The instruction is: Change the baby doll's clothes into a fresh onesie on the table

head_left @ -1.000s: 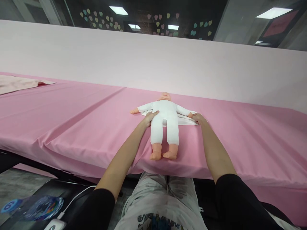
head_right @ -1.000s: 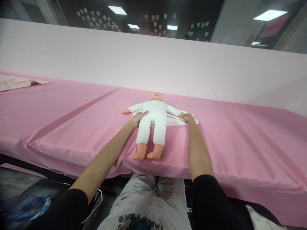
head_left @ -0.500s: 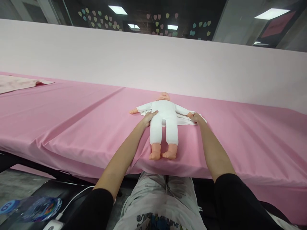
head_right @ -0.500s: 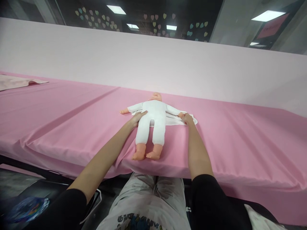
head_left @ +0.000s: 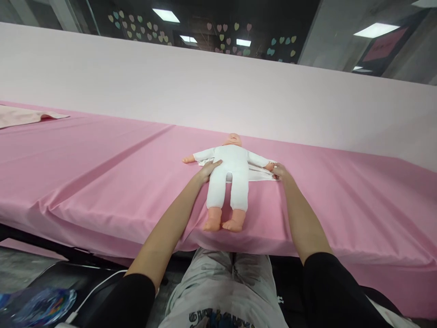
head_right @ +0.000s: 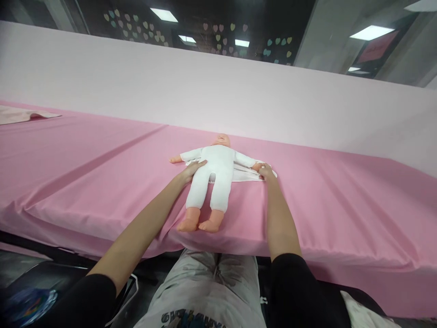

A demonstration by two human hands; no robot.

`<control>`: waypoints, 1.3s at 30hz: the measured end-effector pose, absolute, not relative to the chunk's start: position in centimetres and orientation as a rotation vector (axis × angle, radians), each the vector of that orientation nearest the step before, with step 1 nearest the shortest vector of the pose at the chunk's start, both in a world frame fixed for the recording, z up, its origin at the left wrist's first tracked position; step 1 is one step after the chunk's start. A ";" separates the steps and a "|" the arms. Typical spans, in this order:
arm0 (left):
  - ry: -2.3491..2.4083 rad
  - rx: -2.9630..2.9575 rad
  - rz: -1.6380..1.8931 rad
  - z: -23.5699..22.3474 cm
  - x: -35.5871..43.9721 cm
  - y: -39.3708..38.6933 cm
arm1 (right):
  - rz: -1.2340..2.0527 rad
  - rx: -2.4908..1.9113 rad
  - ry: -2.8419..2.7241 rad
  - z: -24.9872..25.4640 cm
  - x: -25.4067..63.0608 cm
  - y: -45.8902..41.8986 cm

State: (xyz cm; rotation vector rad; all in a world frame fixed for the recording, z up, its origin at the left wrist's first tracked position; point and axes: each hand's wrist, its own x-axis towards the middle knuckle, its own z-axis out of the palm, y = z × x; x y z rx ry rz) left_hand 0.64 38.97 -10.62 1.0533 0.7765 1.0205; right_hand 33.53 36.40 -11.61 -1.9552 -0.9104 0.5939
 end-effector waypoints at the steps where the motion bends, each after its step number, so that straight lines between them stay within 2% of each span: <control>1: 0.779 1.056 1.022 -10.5 0.6 38.8 | 0.617 -1.947 -0.910 -11.5 33.5 36.2; 9: 0.767 1.033 1.009 -10.0 0.5 38.2 | 0.645 -1.928 -0.909 -11.0 32.9 35.3; 39: 0.722 1.118 1.027 -11.3 0.5 39.2 | 0.259 -2.157 -1.133 -12.3 33.6 35.2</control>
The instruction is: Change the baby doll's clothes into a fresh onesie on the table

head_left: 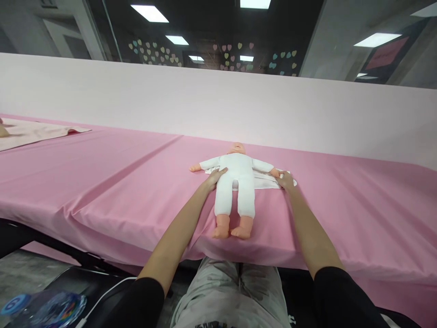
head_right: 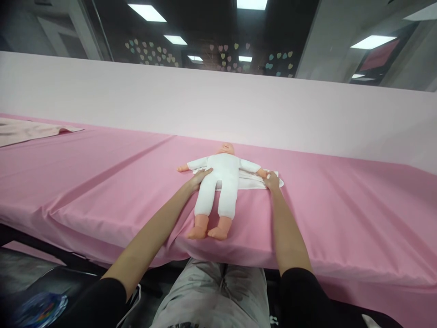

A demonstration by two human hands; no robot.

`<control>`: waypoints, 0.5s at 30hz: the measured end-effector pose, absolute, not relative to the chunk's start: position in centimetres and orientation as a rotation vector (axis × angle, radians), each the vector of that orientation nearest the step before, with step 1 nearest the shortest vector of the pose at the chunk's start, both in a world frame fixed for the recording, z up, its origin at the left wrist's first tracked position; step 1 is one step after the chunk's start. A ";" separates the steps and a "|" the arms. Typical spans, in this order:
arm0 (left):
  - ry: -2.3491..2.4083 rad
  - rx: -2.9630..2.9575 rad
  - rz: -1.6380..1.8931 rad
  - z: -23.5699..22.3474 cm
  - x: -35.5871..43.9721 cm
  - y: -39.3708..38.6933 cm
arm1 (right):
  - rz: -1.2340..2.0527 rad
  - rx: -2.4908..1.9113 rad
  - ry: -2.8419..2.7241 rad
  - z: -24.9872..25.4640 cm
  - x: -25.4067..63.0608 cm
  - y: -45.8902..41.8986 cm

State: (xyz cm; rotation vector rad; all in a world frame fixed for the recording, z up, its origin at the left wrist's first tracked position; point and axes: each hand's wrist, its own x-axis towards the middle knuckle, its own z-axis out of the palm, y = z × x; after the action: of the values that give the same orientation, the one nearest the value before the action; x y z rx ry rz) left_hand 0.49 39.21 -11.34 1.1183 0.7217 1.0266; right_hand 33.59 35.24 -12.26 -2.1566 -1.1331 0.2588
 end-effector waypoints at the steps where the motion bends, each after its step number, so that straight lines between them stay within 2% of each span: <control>1: 0.727 1.114 1.031 -11.3 0.5 39.2 | 0.230 -2.147 -1.142 -12.3 33.6 35.2; 8: 0.714 1.110 1.033 -11.4 0.6 39.3 | 0.126 -2.112 -1.177 -12.7 33.7 35.5; 15: 0.769 1.122 1.020 -11.2 0.6 39.1 | 0.168 -2.187 -1.120 -13.0 34.2 35.8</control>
State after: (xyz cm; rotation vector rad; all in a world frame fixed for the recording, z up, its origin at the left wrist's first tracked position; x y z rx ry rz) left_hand 0.57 39.07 -11.17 1.1219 0.7691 1.0202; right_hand 34.15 35.83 -12.98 -2.1872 -1.1204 0.1684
